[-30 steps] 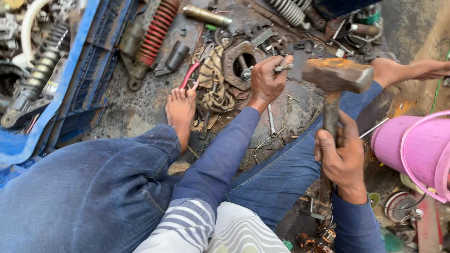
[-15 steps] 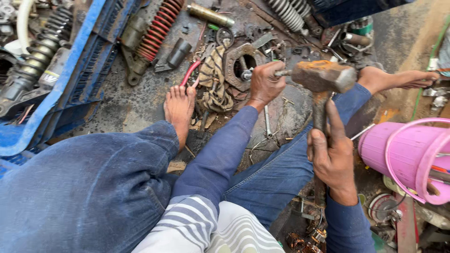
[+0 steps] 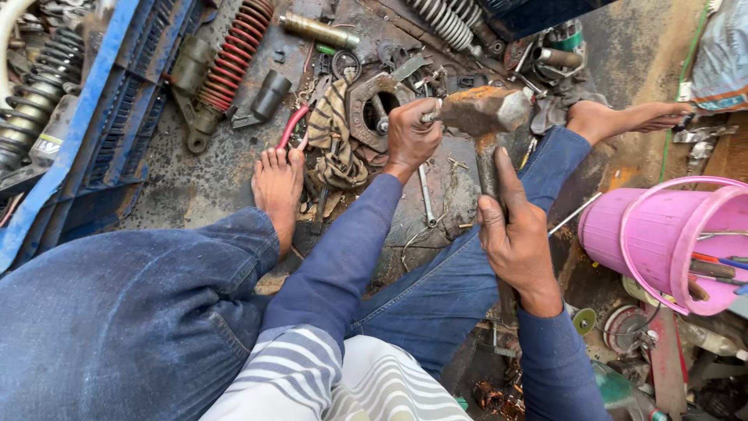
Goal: The person is sitting on the floor in a workshop, using a hammer and a metal rod to work on a mechanical part. They repeatedly strike the part with the hammer while holding it in place with the rod.
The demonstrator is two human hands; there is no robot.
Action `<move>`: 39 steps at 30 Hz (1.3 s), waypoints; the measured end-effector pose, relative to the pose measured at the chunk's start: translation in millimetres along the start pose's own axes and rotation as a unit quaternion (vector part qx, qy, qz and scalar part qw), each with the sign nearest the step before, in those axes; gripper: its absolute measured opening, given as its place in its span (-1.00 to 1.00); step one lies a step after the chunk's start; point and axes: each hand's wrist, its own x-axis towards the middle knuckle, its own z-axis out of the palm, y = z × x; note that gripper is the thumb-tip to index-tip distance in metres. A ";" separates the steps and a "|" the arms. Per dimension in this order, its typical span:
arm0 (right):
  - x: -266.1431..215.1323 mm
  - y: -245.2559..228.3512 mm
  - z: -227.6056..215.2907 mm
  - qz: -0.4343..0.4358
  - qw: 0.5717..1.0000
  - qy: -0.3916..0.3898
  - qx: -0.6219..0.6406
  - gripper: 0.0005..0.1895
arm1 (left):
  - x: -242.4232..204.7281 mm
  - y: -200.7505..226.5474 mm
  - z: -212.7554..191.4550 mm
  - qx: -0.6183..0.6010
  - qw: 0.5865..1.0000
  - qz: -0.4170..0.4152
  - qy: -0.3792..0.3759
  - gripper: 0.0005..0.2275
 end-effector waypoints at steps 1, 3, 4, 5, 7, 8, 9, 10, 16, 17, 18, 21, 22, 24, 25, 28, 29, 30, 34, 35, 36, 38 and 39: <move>-3.2 -3.2 -3.6 0.017 1.000 0.000 0.022 -0.37 | -0.2 2.0 -0.9 0.014 1.000 -0.002 0.000 -0.96; -13.3 -15.2 -18.2 0.027 0.991 0.045 0.123 -0.38 | 2.7 2.6 -2.9 0.024 1.000 -0.013 -0.014 -0.93; -20.3 -22.6 -25.7 0.034 0.982 0.066 0.174 -0.38 | 1.6 1.7 -3.0 0.030 0.999 -0.022 -0.022 -0.90; -24.7 -29.8 -33.1 0.001 0.977 0.098 0.189 -0.45 | 0.6 0.0 -2.5 0.033 0.999 -0.020 -0.021 -0.90; -30.0 -44.9 -48.9 -0.066 0.960 0.160 0.221 -0.55 | -1.3 -4.0 -0.4 0.040 0.999 -0.017 -0.021 -0.89; -28.2 -49.9 -53.8 -0.100 0.947 0.192 0.238 -0.58 | -0.2 -6.4 0.8 0.037 0.999 -0.016 -0.021 -0.89; -19.9 -50.0 -52.4 -0.108 0.955 0.183 0.204 -0.59 | 0.8 -8.7 2.6 0.033 0.999 -0.016 -0.021 -0.89; -16.7 -50.0 -51.4 -0.115 0.963 0.176 0.170 -0.59 | -0.7 -10.9 3.2 0.030 0.999 -0.016 -0.023 -0.89; 6.5 -2.3 -1.8 0.040 0.994 -0.030 -0.098 -0.56 | -7.0 -19.0 -6.5 0.154 0.980 0.126 -0.016 -0.91; 9.5 3.8 -4.3 0.067 0.996 -0.034 -0.057 -0.54 | 3.6 -23.0 -1.4 0.145 0.975 0.169 0.011 -0.90; 0.8 7.5 -8.6 0.084 0.995 -0.024 -0.039 -0.53 | -5.9 -25.7 -3.5 0.141 0.971 0.191 0.032 -0.88; -17.3 14.9 -32.5 0.117 0.992 0.014 0.054 -0.50 | -20.7 -38.5 -4.1 0.164 0.985 0.035 -0.046 -0.89; -17.3 16.0 -41.2 0.113 0.988 0.026 0.106 -0.49 | -16.7 -41.4 -2.1 0.175 0.979 -0.052 -0.094 -0.77; -11.5 21.0 -44.9 0.105 0.972 0.038 0.208 -0.50 | -2.3 -45.2 -5.9 0.138 0.987 -0.057 -0.066 -0.72; -6.1 26.8 -40.7 0.100 0.960 0.038 0.258 -0.50 | 7.4 -46.2 -10.2 0.121 0.990 -0.059 -0.052 -0.70; 4.1 60.8 -4.3 0.154 0.902 0.043 0.401 -0.50 | 36.8 -48.9 -31.3 0.136 0.990 -0.013 -0.021 -0.83; 7.7 76.4 14.0 0.181 0.875 0.048 0.446 -0.50 | 47.0 -48.5 -39.0 0.126 0.991 -0.018 -0.031 -0.89; 13.6 93.3 33.6 0.210 0.855 0.048 0.471 -0.51 | 57.6 -47.9 -45.7 0.169 0.980 -0.075 -0.066 -0.88; 27.2 156.9 103.6 0.251 0.781 0.052 0.569 -0.53 | 72.3 -42.2 -70.4 0.321 0.909 -0.207 -0.166 -0.87; 26.7 170.1 116.6 0.268 0.775 0.055 0.570 -0.53 | 68.8 -42.2 -75.4 0.354 0.891 -0.220 -0.181 -0.83; 23.3 182.2 127.5 0.288 0.766 0.058 0.572 -0.54 | 60.7 -42.7 -78.8 0.381 0.883 -0.197 -0.189 -0.81; 14.8 203.1 142.3 0.306 0.760 0.061 0.570 -0.52 | 43.1 -46.4 -80.5 0.433 0.865 -0.151 -0.206 -0.75; 12.3 212.1 147.5 0.316 0.756 0.063 0.569 -0.52 | 37.0 -49.7 -79.4 0.448 0.856 -0.160 -0.204 -0.69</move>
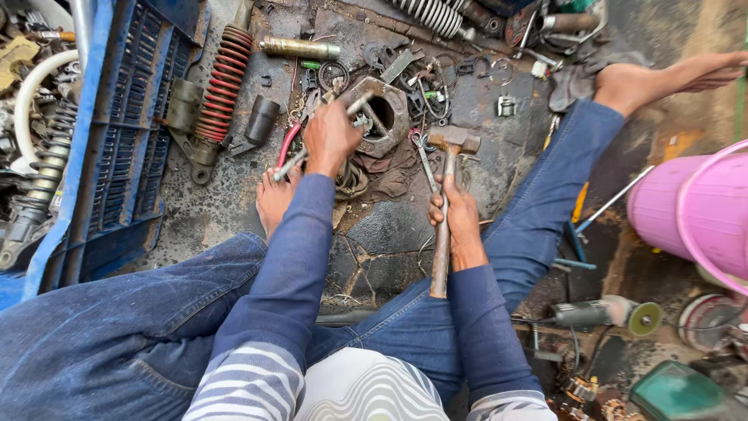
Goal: The person is sitting on the floor in a workshop, using a hammer and a metal rod to work on a mechanical part. They repeatedly strike the part with the hammer while holding it in place with the rod.
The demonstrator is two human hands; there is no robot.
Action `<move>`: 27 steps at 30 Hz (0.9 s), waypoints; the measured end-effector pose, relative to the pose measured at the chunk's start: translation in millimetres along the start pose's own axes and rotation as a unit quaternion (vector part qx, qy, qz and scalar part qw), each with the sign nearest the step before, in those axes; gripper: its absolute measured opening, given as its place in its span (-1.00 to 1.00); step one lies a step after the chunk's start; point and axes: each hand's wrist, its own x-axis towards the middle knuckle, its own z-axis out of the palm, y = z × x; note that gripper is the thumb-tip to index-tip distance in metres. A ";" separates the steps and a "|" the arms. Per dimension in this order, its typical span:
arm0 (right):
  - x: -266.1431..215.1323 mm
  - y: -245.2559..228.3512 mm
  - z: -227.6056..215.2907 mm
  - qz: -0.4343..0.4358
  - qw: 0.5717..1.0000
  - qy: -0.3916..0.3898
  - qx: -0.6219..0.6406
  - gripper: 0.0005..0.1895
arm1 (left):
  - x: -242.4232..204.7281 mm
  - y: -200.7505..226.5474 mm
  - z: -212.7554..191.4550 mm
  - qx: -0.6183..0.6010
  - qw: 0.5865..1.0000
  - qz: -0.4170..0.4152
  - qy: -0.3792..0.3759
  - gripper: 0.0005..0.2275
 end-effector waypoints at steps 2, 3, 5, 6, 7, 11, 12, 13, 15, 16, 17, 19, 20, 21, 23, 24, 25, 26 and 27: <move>2.5 11.7 -12.7 0.009 1.000 -0.004 0.004 -0.52 | -10.6 -0.9 12.2 0.031 0.999 -0.027 -0.010 -0.56; 5.1 14.8 -16.7 0.010 1.000 -0.007 0.006 -0.52 | -12.5 0.7 16.4 0.035 0.998 -0.044 -0.014 -0.51; 9.4 17.9 -20.7 0.025 1.000 0.006 0.001 -0.54 | -14.1 6.9 21.3 0.043 0.996 -0.076 -0.019 -0.40; 11.7 18.8 -20.9 0.031 0.999 0.013 -0.002 -0.55 | -14.7 10.5 22.4 0.055 0.996 -0.074 -0.009 -0.39; 13.9 19.1 -21.7 0.038 0.999 0.019 0.001 -0.56 | -15.9 14.3 24.4 0.066 0.995 -0.074 0.001 -0.38; 19.3 24.3 -28.6 0.051 0.998 0.017 0.024 -0.63 | -20.0 24.2 41.4 0.110 0.990 -0.075 0.039 -0.37; 22.2 24.7 -30.7 0.048 0.998 0.008 0.034 -0.64 | -19.8 25.6 46.8 0.113 0.989 -0.083 0.036 -0.36; 24.2 26.6 -30.8 0.050 0.998 0.016 0.035 -0.65 | -18.6 25.2 50.7 0.117 0.988 -0.089 0.035 -0.36; 27.2 30.7 -31.6 0.054 0.997 0.030 0.038 -0.67 | -18.1 22.2 58.8 0.120 0.988 -0.086 0.046 -0.39; 28.5 32.6 -32.1 0.056 0.997 0.034 0.039 -0.69 | -18.8 19.3 62.0 0.119 0.988 -0.075 0.058 -0.43; 30.9 33.2 -32.4 0.056 0.997 0.037 0.041 -0.70 | -18.3 17.4 64.9 0.117 0.989 -0.063 0.071 -0.47; 35.2 34.1 -31.6 0.054 0.997 0.042 0.040 -0.71 | -18.5 14.6 68.8 0.135 0.986 -0.043 0.088 -0.50; 37.7 34.4 -30.5 0.052 0.997 0.042 0.038 -0.71 | -18.2 13.3 69.4 0.143 0.984 -0.033 0.097 -0.52; 39.0 35.0 -30.4 0.050 0.997 0.044 0.035 -0.71 | -19.4 12.1 70.2 0.132 0.983 -0.007 0.125 -0.54; 40.8 36.7 -30.8 0.062 0.996 0.055 0.037 -0.72 | -24.5 9.0 71.5 0.109 0.977 0.044 0.179 -0.56; 40.4 37.9 -31.7 0.069 0.995 0.061 0.038 -0.73 | -27.4 7.3 72.4 0.113 0.978 0.048 0.169 -0.58; 40.9 39.1 -31.2 0.070 0.995 0.057 0.042 -0.73 | -29.9 4.8 72.2 0.118 0.979 0.050 0.159 -0.59; 40.8 40.1 -30.6 0.071 0.995 0.053 0.045 -0.73 | -32.9 2.5 72.4 0.122 0.980 0.052 0.150 -0.61; 42.5 38.9 -29.5 0.069 0.995 0.049 0.050 -0.73 | -33.2 1.5 72.7 0.127 0.980 0.060 0.144 -0.62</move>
